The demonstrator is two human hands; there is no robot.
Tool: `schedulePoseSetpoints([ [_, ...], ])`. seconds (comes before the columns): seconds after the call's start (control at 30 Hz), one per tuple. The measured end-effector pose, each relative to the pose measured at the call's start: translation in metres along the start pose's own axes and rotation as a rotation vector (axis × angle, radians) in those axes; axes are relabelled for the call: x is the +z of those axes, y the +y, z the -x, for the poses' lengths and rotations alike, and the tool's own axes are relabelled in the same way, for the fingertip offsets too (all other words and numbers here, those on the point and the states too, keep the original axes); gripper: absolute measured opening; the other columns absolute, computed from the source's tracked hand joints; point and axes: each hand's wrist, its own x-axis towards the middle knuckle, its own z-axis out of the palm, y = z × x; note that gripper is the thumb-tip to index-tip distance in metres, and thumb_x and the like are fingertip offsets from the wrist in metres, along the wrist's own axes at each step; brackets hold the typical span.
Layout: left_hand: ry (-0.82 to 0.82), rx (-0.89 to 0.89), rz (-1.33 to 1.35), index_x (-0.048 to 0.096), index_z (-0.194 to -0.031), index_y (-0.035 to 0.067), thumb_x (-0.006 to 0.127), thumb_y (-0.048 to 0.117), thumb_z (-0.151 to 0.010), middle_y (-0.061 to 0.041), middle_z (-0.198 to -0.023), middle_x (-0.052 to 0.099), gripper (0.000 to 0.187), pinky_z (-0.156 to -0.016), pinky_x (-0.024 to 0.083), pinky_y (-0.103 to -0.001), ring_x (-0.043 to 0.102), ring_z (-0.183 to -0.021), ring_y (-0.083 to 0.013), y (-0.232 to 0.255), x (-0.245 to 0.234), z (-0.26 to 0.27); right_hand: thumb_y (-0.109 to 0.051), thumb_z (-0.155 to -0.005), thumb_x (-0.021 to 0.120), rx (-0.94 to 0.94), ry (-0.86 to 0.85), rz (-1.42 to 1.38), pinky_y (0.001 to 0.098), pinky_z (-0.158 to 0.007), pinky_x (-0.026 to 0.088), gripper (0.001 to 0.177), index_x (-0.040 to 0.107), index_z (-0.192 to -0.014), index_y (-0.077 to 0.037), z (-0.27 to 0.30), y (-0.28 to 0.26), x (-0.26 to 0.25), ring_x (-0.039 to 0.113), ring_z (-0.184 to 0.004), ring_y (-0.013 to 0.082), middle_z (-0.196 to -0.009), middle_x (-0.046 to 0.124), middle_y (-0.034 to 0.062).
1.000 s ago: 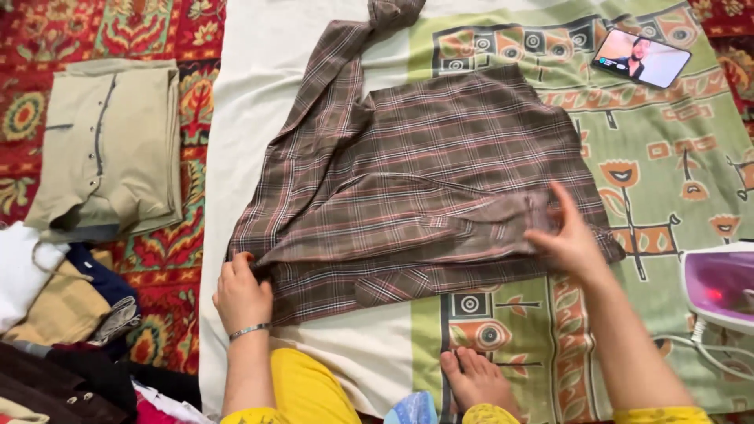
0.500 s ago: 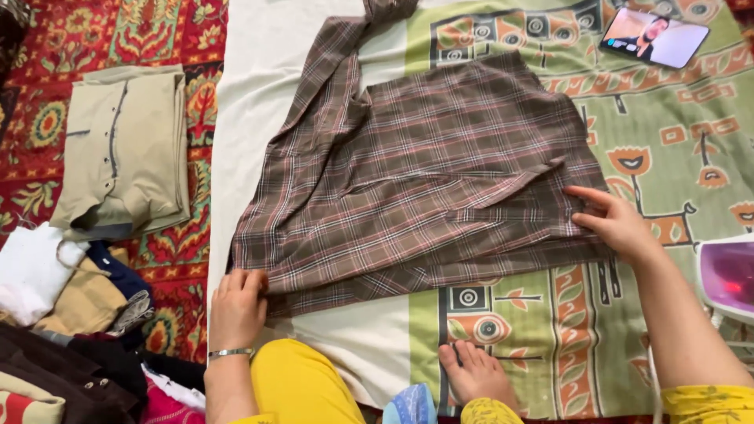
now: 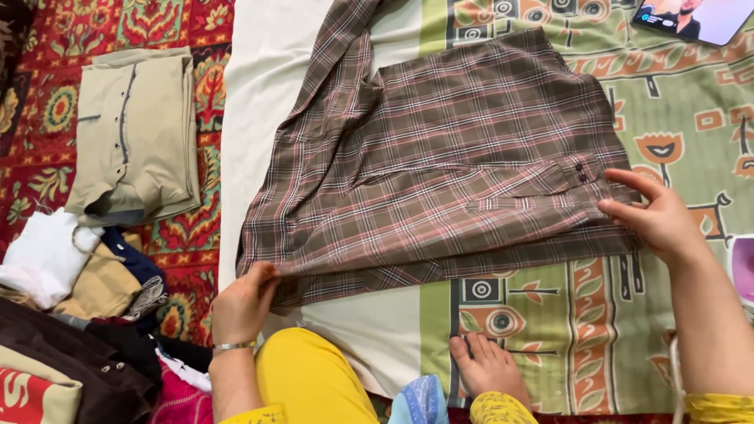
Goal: Ironing and folding a plaid shirt on a cloth surface spread on the floor.
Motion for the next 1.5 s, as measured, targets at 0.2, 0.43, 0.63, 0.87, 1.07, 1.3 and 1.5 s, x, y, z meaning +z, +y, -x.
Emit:
schedulePoseSetpoints([
  [0.2,-0.192,0.105,-0.026,0.072,-0.092,0.013,0.073,0.017,-0.079,-0.010,-0.094,0.072,0.014,-0.085,0.055,-0.043,0.066,-0.098,-0.0312,0.043,-0.025,-0.030,-0.019,-0.086,0.077,-0.099,0.064,0.673,0.0371,-0.078,0.058,0.050,0.068,-0.135,-0.013,-0.015,0.041,-0.014,0.072,-0.093,0.0202,-0.128,0.066,0.0127],
  [0.43,-0.073,0.152,0.168,0.072,-0.110,0.007,0.069,0.021,-0.092,-0.014,-0.104,0.070,0.023,-0.090,0.052,-0.045,0.063,-0.102,-0.0344,0.074,0.092,-0.147,-0.023,-0.100,0.074,-0.310,0.287,0.768,0.0392,-0.088,0.057,0.029,0.074,-0.124,-0.008,-0.043,0.019,0.027,0.071,-0.093,0.0285,-0.116,0.071,0.0170],
  [0.63,-0.486,0.162,0.401,0.072,-0.108,0.009,0.069,0.025,-0.092,-0.009,-0.094,0.071,0.023,-0.085,0.052,-0.037,0.065,-0.090,-0.0237,0.039,0.156,-0.213,-0.031,-0.101,0.080,-0.240,0.303,0.747,0.0386,-0.077,0.054,0.038,0.070,-0.128,-0.006,-0.067,0.033,0.031,0.069,-0.087,0.0273,-0.100,0.071,0.0157],
  [0.87,-0.536,-0.002,0.629,0.063,-0.114,0.007,0.065,0.019,-0.096,-0.005,-0.097,0.060,0.022,-0.085,0.044,-0.033,0.053,-0.092,-0.0196,0.037,0.141,-0.211,-0.019,-0.104,0.072,-0.310,0.310,0.559,0.0386,-0.073,0.049,0.040,0.065,-0.142,-0.008,-0.044,0.011,0.044,0.059,-0.080,0.0274,-0.094,0.063,0.0113],
  [1.07,-0.082,0.589,0.044,0.057,-0.101,0.007,0.074,0.017,-0.089,-0.014,-0.098,0.058,0.022,-0.084,0.047,-0.043,0.056,-0.094,-0.0352,0.068,0.029,-0.119,-0.005,-0.093,0.074,-0.671,0.331,0.913,0.0388,-0.084,0.054,0.029,0.069,-0.121,-0.006,0.014,-0.016,0.050,0.065,-0.098,0.0321,-0.110,0.065,0.0152],
  [1.3,-0.433,0.914,-0.312,0.061,-0.094,0.014,0.062,0.021,-0.078,-0.005,-0.086,0.058,0.018,-0.076,0.048,-0.039,0.059,-0.089,-0.0253,-0.013,0.000,-0.027,-0.016,-0.072,0.074,-0.944,-0.366,0.976,0.0440,-0.094,0.052,0.039,0.073,-0.111,-0.010,0.053,-0.020,0.125,0.066,-0.105,0.0268,-0.112,0.071,0.0043],
  [1.5,-0.225,0.798,-0.375,0.064,-0.105,0.012,0.060,0.017,-0.077,-0.005,-0.093,0.062,0.028,-0.076,0.051,-0.038,0.061,-0.090,-0.0253,-0.033,-0.013,-0.010,-0.015,-0.075,0.073,-0.947,-0.405,1.120,0.0412,-0.092,0.053,0.035,0.072,-0.110,-0.013,0.046,-0.025,0.123,0.066,-0.106,0.0267,-0.112,0.071,0.0048],
])
